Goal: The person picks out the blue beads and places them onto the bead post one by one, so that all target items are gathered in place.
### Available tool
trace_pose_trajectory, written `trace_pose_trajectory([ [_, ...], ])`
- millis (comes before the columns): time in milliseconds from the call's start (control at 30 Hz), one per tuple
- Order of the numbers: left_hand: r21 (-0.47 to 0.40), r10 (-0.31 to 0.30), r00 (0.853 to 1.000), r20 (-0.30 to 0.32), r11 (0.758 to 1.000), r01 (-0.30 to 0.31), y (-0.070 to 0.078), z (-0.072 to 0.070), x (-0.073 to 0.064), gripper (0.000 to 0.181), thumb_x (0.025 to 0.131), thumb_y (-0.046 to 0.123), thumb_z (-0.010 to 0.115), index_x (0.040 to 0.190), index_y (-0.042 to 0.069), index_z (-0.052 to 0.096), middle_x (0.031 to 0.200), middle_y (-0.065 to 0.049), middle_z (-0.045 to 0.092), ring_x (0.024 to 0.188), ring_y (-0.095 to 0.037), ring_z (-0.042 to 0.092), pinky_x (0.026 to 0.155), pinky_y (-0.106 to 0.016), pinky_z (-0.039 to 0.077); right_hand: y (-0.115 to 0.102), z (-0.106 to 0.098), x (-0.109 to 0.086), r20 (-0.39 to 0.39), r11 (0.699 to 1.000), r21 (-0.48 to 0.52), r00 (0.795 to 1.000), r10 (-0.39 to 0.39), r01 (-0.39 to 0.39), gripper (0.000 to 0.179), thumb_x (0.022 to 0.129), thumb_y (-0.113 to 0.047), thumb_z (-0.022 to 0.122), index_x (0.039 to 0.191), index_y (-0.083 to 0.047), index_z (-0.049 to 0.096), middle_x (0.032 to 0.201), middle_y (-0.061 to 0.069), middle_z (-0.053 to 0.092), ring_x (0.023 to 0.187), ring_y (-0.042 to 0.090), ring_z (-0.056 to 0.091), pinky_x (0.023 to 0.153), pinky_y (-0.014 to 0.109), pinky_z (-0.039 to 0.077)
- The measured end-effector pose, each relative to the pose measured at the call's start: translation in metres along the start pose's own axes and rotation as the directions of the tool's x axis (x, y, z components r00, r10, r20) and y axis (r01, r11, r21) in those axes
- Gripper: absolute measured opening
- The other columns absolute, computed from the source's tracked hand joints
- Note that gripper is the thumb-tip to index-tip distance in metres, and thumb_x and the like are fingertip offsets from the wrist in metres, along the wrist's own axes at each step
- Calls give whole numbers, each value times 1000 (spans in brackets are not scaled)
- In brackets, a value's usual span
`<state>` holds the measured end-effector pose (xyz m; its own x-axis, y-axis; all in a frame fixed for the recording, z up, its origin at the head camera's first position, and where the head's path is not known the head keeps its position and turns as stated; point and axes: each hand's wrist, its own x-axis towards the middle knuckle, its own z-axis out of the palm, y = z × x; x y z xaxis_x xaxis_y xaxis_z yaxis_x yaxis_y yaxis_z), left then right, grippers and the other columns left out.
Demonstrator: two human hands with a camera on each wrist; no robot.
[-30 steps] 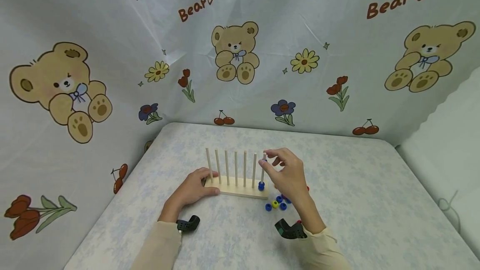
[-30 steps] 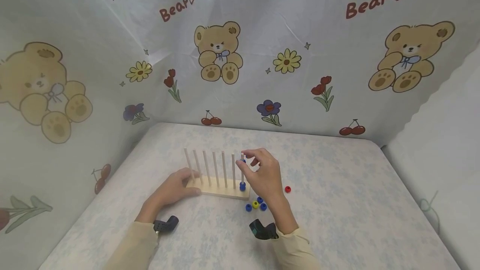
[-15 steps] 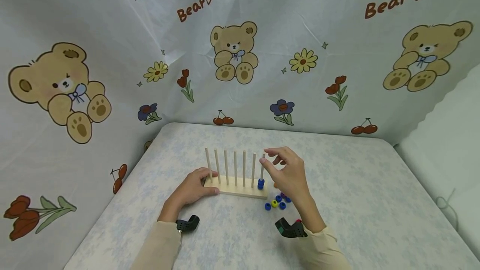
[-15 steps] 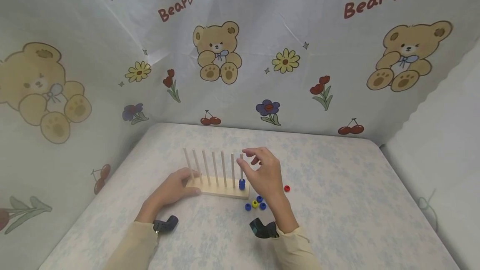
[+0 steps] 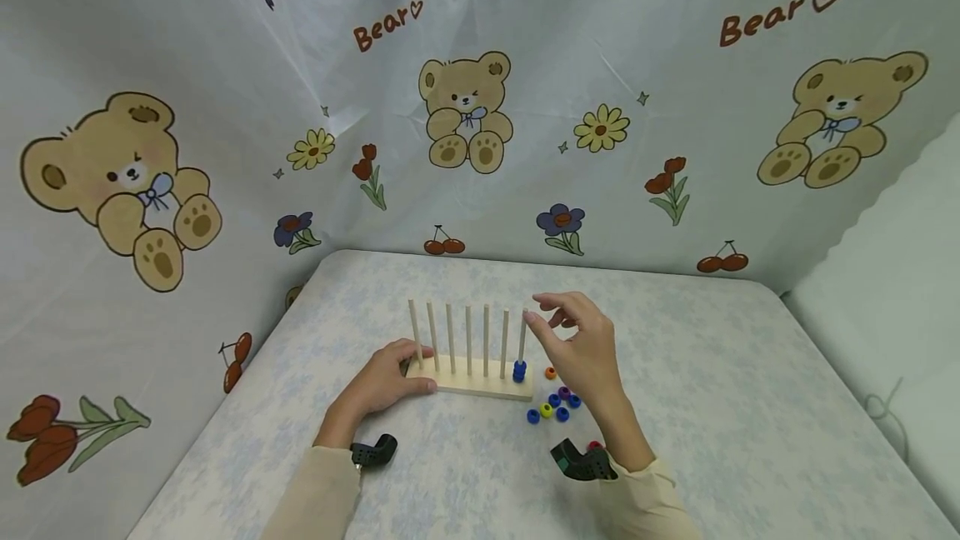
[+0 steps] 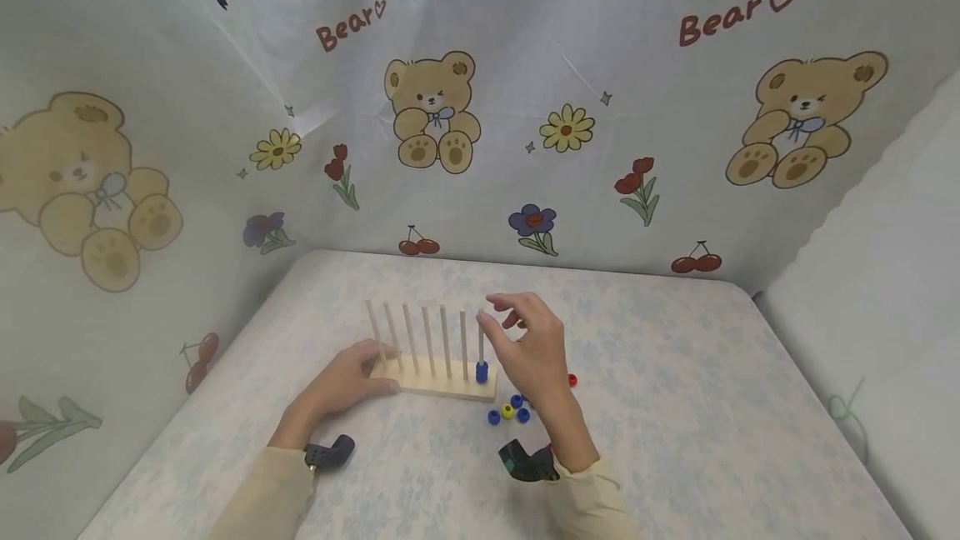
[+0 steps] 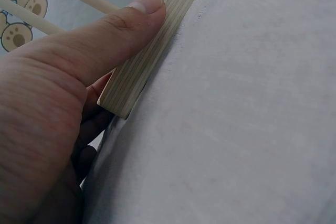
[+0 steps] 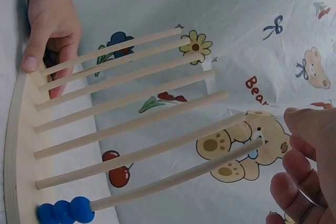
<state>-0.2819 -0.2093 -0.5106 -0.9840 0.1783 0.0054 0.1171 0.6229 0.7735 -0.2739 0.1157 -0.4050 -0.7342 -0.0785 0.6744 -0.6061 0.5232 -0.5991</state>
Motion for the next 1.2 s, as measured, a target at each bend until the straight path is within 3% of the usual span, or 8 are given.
trace_pose_trajectory([
  [233, -5, 16, 999, -31, 1000, -16, -5, -3, 5, 54, 75, 48, 86, 123, 40, 65, 134, 13, 59, 128, -18, 55, 108, -49, 43, -8, -6, 8, -18, 999, 19, 999, -51, 51, 22, 87, -19, 81, 108, -15, 76, 98, 0, 71, 80, 12, 61, 75, 28, 52],
  [567, 3, 9, 1000, -22, 1000, -9, -2, -8, 9, 56, 74, 51, 86, 125, 41, 65, 137, 11, 58, 133, -20, 52, 109, -51, 42, -6, -22, 8, -54, 998, -3, 997, -55, 55, 25, 86, -19, 81, 111, -16, 76, 100, 1, 72, 81, 11, 61, 74, 22, 50],
  [867, -14, -2, 1000, -11, 1000, 2, -1, -4, 5, 56, 74, 49, 86, 125, 41, 64, 135, 12, 58, 131, -18, 52, 109, -49, 42, 11, -59, 7, -71, 996, -85, 997, 36, -41, 26, 88, -20, 80, 112, -14, 75, 101, 2, 72, 82, 12, 60, 77, 15, 47],
  [1200, -24, -13, 1000, -1, 1000, 13, -2, 1, 1, 54, 74, 46, 88, 124, 41, 65, 131, 13, 60, 129, -16, 54, 109, -47, 43, 35, -94, -4, -59, 984, -131, 992, 114, -121, 24, 90, -18, 78, 113, -12, 75, 100, 4, 72, 81, -3, 55, 75, 7, 45],
])
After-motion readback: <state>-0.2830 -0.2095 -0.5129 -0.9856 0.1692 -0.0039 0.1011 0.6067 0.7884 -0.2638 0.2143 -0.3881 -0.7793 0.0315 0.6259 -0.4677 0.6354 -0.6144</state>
